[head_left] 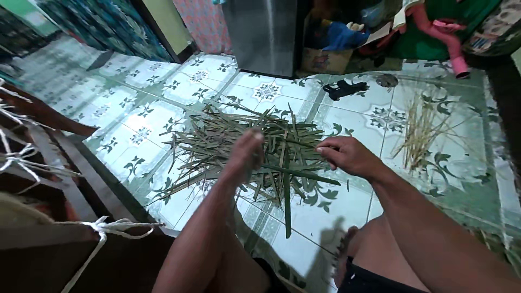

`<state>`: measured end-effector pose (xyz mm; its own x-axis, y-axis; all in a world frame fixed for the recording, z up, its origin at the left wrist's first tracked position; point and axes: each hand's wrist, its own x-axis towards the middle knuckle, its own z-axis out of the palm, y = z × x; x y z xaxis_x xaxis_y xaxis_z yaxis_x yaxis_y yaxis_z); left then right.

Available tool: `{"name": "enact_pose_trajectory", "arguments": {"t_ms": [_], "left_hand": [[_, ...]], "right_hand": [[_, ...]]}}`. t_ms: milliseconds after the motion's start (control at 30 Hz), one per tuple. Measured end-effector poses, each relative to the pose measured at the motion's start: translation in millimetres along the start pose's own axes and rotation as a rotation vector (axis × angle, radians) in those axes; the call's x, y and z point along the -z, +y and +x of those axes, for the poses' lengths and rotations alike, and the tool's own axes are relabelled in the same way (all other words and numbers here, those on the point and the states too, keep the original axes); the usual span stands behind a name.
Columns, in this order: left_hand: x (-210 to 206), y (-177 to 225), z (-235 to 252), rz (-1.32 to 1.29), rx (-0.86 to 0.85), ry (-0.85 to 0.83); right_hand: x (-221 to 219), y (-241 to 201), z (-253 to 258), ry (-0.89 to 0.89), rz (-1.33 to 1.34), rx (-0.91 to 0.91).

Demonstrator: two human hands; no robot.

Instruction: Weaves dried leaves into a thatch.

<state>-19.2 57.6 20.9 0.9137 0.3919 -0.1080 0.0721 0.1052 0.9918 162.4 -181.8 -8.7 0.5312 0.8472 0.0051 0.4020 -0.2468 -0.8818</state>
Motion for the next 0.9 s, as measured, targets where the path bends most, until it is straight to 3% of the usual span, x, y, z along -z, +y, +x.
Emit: {"name": "enact_pose_trajectory", "arguments": {"t_ms": [67, 133, 333, 400, 533, 600, 767, 900], "left_hand": [[-38.6, -6.0, -1.6, 0.102, 0.123, -0.187], [-55.5, -4.8, -2.1, 0.073, 0.129, -0.291], [-7.7, 14.8, 5.3, -0.214, -0.106, -0.123], [-8.8, 6.6, 3.9, -0.199, -0.076, -0.132], [-44.7, -5.3, -2.3, -0.066, 0.085, -0.307], [-41.7, 4.6, -3.5, -0.107, 0.055, -0.270], [9.6, 22.5, -0.9, -0.356, -0.197, -0.153], [-20.8, 5.5, -5.7, -0.177, -0.036, -0.233]], "right_hand": [[-14.9, -8.4, 1.9, -0.039, 0.061, 0.042], [-23.1, -13.0, 1.5, -0.094, 0.124, 0.087], [-5.3, -1.9, 0.5, -0.146, 0.141, 0.200], [-4.4, -0.6, -0.3, -0.138, 0.126, 0.214], [-4.8, -2.3, -3.1, -0.123, 0.107, 0.238], [2.4, -1.9, -5.9, -0.138, 0.091, 0.255], [24.4, 8.9, -10.9, -0.141, 0.047, 0.245], [15.5, 5.6, -7.6, -0.154, 0.029, 0.260]]}}
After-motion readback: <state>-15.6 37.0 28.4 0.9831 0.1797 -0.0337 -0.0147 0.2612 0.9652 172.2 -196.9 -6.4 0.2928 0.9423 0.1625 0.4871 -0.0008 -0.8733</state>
